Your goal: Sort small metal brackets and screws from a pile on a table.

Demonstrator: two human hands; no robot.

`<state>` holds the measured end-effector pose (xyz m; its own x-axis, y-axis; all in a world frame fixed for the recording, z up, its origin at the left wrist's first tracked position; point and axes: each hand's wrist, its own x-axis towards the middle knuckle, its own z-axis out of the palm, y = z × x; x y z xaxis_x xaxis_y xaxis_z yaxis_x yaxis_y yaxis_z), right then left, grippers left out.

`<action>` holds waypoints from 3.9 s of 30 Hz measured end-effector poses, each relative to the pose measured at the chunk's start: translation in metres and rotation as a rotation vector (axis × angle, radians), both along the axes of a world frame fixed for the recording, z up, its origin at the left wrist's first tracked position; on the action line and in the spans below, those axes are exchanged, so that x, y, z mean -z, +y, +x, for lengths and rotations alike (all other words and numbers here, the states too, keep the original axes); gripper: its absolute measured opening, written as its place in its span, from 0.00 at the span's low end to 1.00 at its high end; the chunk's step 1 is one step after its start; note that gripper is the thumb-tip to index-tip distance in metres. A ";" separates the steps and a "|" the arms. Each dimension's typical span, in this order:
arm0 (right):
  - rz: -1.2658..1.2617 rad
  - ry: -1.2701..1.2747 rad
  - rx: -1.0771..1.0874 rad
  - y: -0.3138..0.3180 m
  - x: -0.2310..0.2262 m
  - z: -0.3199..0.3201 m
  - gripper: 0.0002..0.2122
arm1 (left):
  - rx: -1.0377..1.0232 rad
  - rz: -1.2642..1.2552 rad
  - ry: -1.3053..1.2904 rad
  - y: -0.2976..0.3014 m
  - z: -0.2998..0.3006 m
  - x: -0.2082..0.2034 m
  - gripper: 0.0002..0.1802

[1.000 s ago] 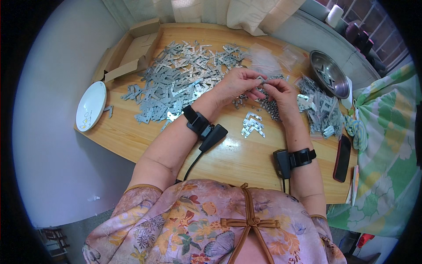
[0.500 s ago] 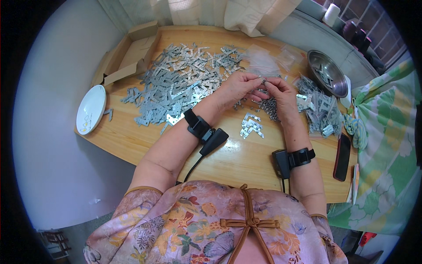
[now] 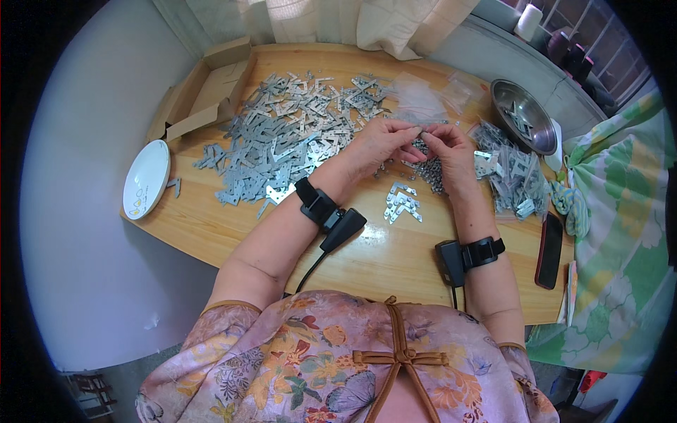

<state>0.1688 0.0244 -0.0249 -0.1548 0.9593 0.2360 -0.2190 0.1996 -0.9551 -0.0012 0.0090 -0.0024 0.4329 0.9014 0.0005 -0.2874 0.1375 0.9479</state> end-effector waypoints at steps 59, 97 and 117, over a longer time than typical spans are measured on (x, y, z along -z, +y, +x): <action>0.627 -0.460 0.272 -0.009 -0.009 -0.009 0.05 | -0.070 -0.008 -0.040 0.004 -0.009 0.000 0.13; 0.833 -1.272 0.200 -0.010 -0.009 -0.004 0.06 | -0.162 -0.081 -0.040 0.013 -0.010 0.010 0.11; 0.722 -0.866 0.436 -0.001 0.006 -0.003 0.04 | -0.216 0.049 0.148 0.008 -0.012 0.005 0.11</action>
<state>0.1663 0.0239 -0.0312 -0.2228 0.6603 0.7172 0.6568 0.6453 -0.3902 -0.0131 0.0171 -0.0076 0.2288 0.9735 -0.0027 -0.1626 0.0410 0.9858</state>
